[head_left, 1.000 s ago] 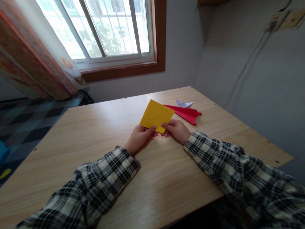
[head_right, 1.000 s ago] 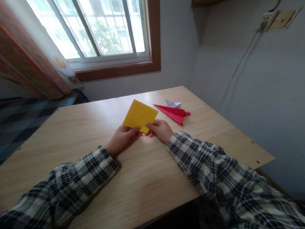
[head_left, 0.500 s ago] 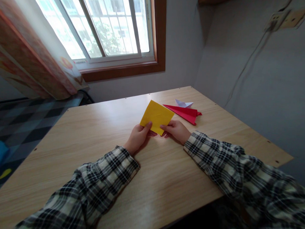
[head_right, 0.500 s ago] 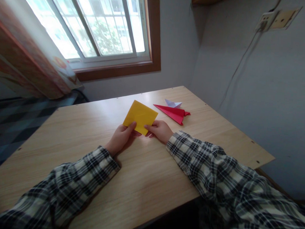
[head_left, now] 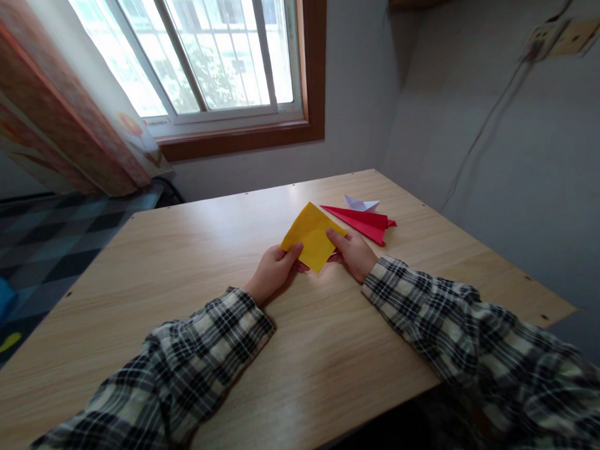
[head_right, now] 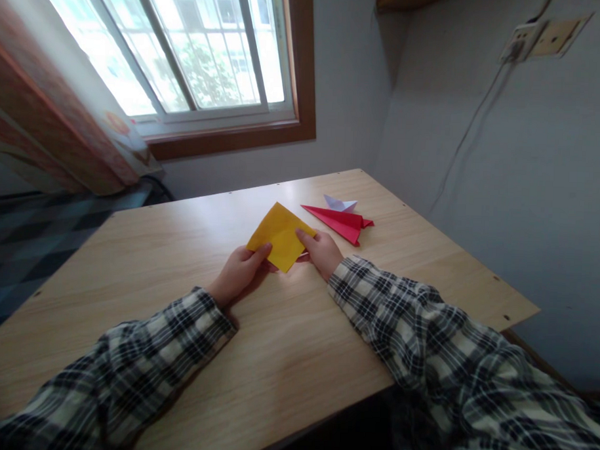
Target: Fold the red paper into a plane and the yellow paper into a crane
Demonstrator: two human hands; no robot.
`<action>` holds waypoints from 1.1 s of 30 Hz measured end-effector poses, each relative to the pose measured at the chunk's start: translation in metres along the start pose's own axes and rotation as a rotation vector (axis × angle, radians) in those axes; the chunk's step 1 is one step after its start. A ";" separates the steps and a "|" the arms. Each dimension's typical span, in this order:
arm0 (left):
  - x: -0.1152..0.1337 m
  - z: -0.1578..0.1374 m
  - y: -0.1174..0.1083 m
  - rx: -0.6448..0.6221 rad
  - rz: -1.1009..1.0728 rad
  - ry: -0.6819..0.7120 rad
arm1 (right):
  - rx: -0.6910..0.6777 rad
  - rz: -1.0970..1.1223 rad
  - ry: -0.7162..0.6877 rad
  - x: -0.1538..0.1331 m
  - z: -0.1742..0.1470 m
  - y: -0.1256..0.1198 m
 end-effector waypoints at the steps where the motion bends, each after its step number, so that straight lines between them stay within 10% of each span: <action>1: 0.000 0.000 0.000 0.001 0.003 -0.001 | 0.011 0.016 -0.008 -0.001 0.000 0.000; 33: -0.016 0.010 -0.006 0.065 -0.238 0.072 | 0.036 0.011 -0.038 0.000 0.002 -0.003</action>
Point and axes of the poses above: each hand's wrist, its own z-axis towards the middle knuckle, its own y-axis out of the palm, x = y × z, the point moved 1 cm from there along z, towards the middle knuckle, and after that the axes turned 2 degrees about -y, right-handed, at the moved point
